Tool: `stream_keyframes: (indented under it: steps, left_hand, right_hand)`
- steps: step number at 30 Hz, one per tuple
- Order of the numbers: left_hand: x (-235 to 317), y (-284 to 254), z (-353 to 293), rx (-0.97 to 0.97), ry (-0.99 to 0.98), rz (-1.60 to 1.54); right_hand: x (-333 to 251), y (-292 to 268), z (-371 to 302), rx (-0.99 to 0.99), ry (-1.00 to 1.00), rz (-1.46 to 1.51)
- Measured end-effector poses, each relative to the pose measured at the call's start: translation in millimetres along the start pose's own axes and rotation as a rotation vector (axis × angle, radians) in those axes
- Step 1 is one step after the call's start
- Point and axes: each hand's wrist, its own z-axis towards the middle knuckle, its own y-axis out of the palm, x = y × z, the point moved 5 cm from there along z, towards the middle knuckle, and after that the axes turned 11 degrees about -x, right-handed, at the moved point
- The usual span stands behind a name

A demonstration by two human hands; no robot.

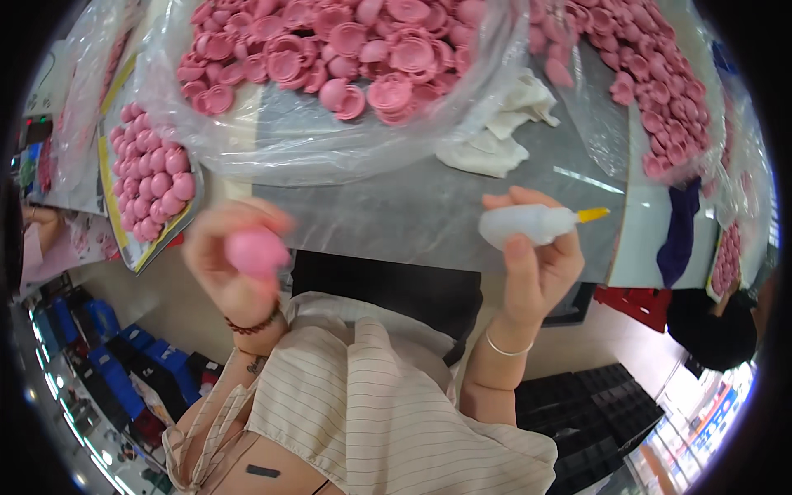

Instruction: Applying glue to pink plastic shell components and pressing them together to assemble toy balls.

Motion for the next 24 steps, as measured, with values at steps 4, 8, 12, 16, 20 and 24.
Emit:
stream_keyframes:
  steps: [4,8,12,16,20,24]
  left_hand:
    - [38.7,-82.8,0.5,0.508,0.002,0.934]
    - [36.2,-118.6,-3.0,0.2,-0.335,1.148]
    - [22.9,-102.0,1.3,-0.035,-0.421,1.658]
    - [26.7,-96.1,15.6,0.107,-0.359,1.611]
    - [28.8,-63.0,42.1,0.078,-0.122,1.417]
    - [-0.8,-44.7,49.7,-0.109,-0.22,1.712]
  right_hand:
    - [-0.5,0.2,-0.8,0.011,0.019,0.003]
    - [0.1,4.6,0.3,-0.001,0.034,-0.044]
    - [0.1,5.0,-0.2,0.007,0.021,-0.061]
    - [0.1,2.2,-2.4,-0.002,0.006,-0.038]
    - [-0.6,2.1,-3.5,-0.034,0.005,-0.057]
    - [-1.0,4.1,-3.0,0.027,-0.022,-0.067]
